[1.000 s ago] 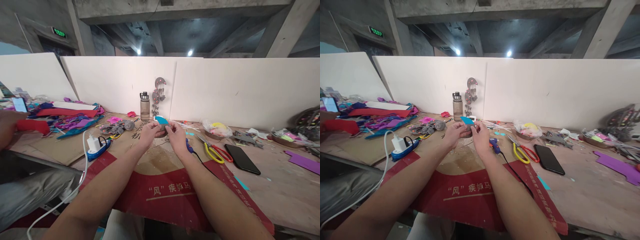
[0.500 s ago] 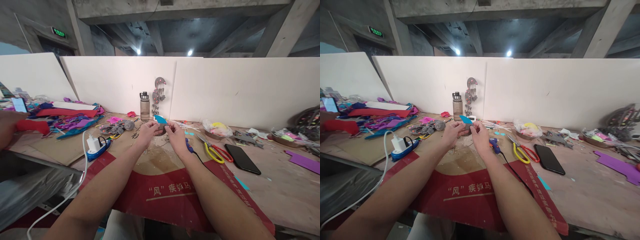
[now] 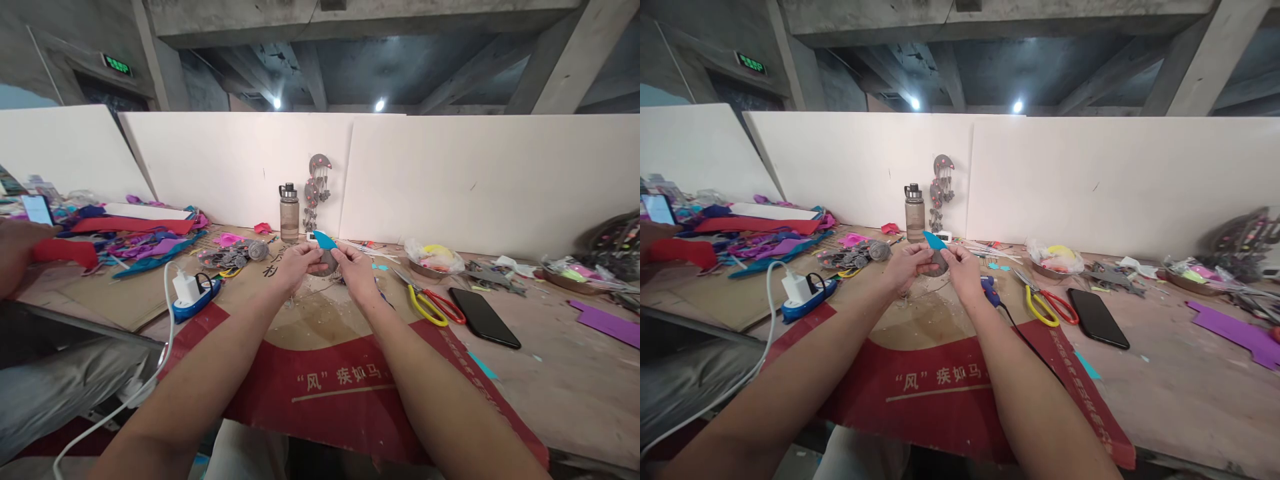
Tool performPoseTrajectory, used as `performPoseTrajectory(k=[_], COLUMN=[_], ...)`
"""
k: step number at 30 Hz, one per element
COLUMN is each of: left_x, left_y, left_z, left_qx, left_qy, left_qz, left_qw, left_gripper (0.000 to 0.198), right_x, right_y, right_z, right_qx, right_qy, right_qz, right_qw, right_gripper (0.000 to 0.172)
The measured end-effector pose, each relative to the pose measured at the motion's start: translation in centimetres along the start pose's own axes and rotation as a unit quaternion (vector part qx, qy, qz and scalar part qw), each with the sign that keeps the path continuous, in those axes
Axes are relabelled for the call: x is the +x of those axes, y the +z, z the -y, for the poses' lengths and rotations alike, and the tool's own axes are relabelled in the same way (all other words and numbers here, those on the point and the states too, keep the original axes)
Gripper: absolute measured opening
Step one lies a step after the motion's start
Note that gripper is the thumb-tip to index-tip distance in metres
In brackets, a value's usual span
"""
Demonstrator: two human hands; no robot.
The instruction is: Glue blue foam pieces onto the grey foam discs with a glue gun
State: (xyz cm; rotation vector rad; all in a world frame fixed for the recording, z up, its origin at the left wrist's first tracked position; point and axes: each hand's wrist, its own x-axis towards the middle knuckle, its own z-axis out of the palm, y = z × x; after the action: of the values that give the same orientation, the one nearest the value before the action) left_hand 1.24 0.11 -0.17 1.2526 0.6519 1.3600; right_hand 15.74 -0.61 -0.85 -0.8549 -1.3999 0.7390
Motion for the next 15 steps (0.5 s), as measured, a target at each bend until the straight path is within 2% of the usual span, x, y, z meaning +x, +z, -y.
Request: performPoseTrajectory(k=[5, 9, 15], left_x=[0.0, 0.0, 0.4], left_y=[-0.5, -0.6, -0.6], left_z=[-1.0, -1.3, -0.4], left_qx=[0.0, 0.003, -0.03], left_qy=[-0.03, -0.035, -0.035], left_qz=[0.049, 0.076, 0.006], left_qw=[0.998, 0.996, 0.999], left_gripper=[0.03, 0.03, 0.026], right_x=[0.2, 0.2, 0.5], right_y=[-0.6, -1.1, -0.8], right_z=[0.5, 1.0, -0.3], right_qx=[0.083, 0.1, 0.084], right_qy=[0.059, 0.08, 0.043], right_qz=[0.08, 0.109, 0.094], right_qw=[0.992, 0.986, 0.991], right_gripper=[0.034, 0.037, 0.036])
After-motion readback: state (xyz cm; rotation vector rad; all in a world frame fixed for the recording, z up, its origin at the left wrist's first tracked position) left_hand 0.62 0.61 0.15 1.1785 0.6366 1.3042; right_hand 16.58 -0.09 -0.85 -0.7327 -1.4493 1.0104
